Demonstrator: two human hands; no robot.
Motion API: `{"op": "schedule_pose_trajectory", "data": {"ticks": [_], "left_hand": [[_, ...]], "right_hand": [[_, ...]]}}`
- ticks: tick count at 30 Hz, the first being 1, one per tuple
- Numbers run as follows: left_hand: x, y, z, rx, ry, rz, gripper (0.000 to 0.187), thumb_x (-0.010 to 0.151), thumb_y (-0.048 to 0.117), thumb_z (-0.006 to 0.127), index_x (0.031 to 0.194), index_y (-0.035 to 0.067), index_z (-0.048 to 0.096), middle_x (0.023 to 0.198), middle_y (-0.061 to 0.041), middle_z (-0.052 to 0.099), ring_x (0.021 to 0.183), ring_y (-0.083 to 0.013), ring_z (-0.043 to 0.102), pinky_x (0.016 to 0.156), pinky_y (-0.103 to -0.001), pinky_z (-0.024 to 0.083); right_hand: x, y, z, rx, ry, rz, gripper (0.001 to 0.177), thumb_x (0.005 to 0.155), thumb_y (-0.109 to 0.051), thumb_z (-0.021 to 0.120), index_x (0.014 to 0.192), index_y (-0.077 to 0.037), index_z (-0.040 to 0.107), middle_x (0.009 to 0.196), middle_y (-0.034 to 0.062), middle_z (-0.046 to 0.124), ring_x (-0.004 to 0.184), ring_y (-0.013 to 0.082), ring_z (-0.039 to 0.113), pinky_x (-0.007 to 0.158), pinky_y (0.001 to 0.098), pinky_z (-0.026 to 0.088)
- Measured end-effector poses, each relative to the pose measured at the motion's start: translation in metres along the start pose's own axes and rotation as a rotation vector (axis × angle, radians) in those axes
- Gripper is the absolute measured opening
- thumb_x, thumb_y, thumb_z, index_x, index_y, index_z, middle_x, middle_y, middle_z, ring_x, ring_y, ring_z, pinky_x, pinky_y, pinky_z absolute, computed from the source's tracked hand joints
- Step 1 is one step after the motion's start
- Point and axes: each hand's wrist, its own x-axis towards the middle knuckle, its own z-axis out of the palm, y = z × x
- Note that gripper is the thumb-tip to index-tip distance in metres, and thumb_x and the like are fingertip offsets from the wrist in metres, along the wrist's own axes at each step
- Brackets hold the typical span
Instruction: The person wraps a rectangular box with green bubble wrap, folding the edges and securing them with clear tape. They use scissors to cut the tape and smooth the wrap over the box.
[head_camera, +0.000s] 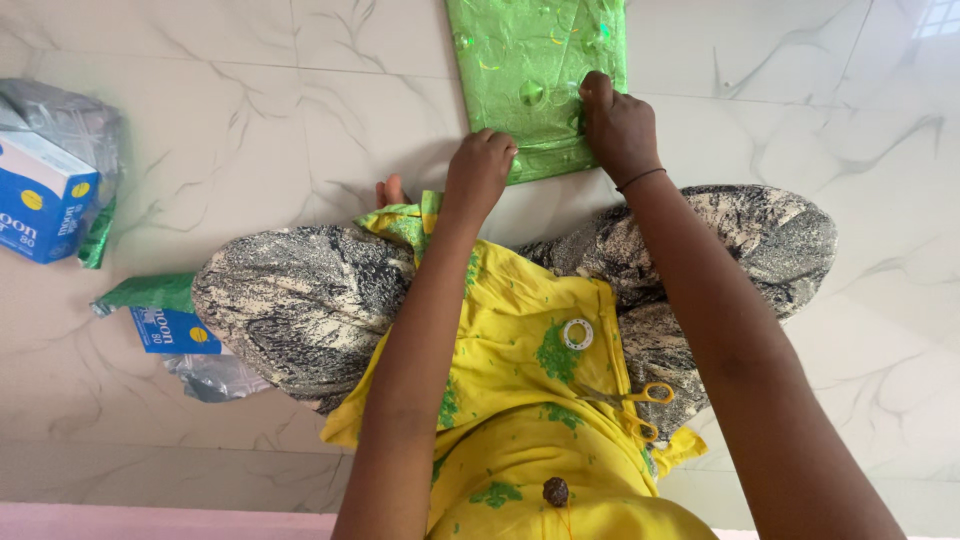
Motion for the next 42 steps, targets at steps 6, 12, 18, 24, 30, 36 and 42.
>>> {"op": "schedule_pose_trajectory", "data": {"ticks": [6,12,18,24,30,36,42], "left_hand": [[0.004,0.0,-0.014,0.085,-0.045,0.002,0.014,0.092,0.021,0.072,0.088,0.008,0.071,0.089,-0.009,0.068,0.092,-0.0306,0.066,0.074,-0.045,0.055],[0.012,0.003,-0.028,0.136,0.009,0.106,0.014,0.084,0.02,0.077,0.081,0.009,0.07,0.09,-0.008,0.062,0.092,-0.0296,0.063,0.074,-0.044,0.054],[0.029,-0.014,-0.037,0.15,-0.018,0.238,0.02,0.084,0.022,0.08,0.081,0.007,0.067,0.088,-0.008,0.06,0.089,-0.0305,0.061,0.076,-0.045,0.051],[0.027,-0.016,-0.033,0.172,-0.056,0.187,0.012,0.096,0.015,0.073,0.1,0.006,0.066,0.095,-0.01,0.062,0.094,-0.0307,0.063,0.078,-0.044,0.053],[0.02,-0.006,-0.038,0.02,-0.007,0.006,0.023,0.083,0.025,0.08,0.097,0.01,0.069,0.094,-0.011,0.066,0.091,-0.0334,0.066,0.074,-0.045,0.053],[0.02,-0.006,-0.041,-0.035,-0.08,0.028,0.022,0.086,0.016,0.076,0.104,0.004,0.07,0.095,-0.011,0.067,0.093,-0.0353,0.065,0.077,-0.048,0.051],[0.021,-0.014,-0.036,0.037,-0.165,-0.006,0.015,0.093,0.02,0.072,0.091,0.005,0.07,0.092,-0.013,0.066,0.092,-0.034,0.066,0.076,-0.047,0.053]], "right_hand": [[0.003,0.0,0.006,0.019,0.046,0.035,0.015,0.11,-0.013,0.055,0.12,-0.009,0.045,0.088,0.0176,0.073,0.07,0.0398,0.069,0.055,0.0502,0.052],[0.006,-0.003,0.012,-0.064,0.046,0.03,0.017,0.108,-0.012,0.055,0.12,-0.009,0.043,0.092,0.0178,0.073,0.069,0.0408,0.068,0.053,0.0509,0.051],[0.023,-0.004,0.015,-0.101,0.062,0.014,0.016,0.11,-0.014,0.055,0.12,-0.007,0.044,0.087,0.0181,0.07,0.065,0.0405,0.066,0.051,0.0509,0.049],[0.039,-0.007,0.009,-0.084,0.144,-0.008,0.007,0.113,-0.013,0.053,0.115,-0.009,0.048,0.085,0.014,0.07,0.068,0.0371,0.067,0.053,0.0469,0.051],[0.039,-0.009,0.007,-0.051,0.193,-0.031,0.007,0.114,-0.013,0.053,0.116,-0.008,0.049,0.085,0.0131,0.071,0.067,0.034,0.068,0.053,0.0435,0.051],[0.04,-0.006,0.014,-0.089,0.154,0.002,0.01,0.115,-0.017,0.052,0.117,-0.008,0.048,0.086,0.0125,0.072,0.067,0.034,0.069,0.053,0.0439,0.051],[0.037,-0.001,0.015,-0.056,0.12,0.008,0.01,0.116,-0.017,0.05,0.119,-0.008,0.047,0.088,0.0124,0.073,0.067,0.0337,0.069,0.053,0.0443,0.051]]}}
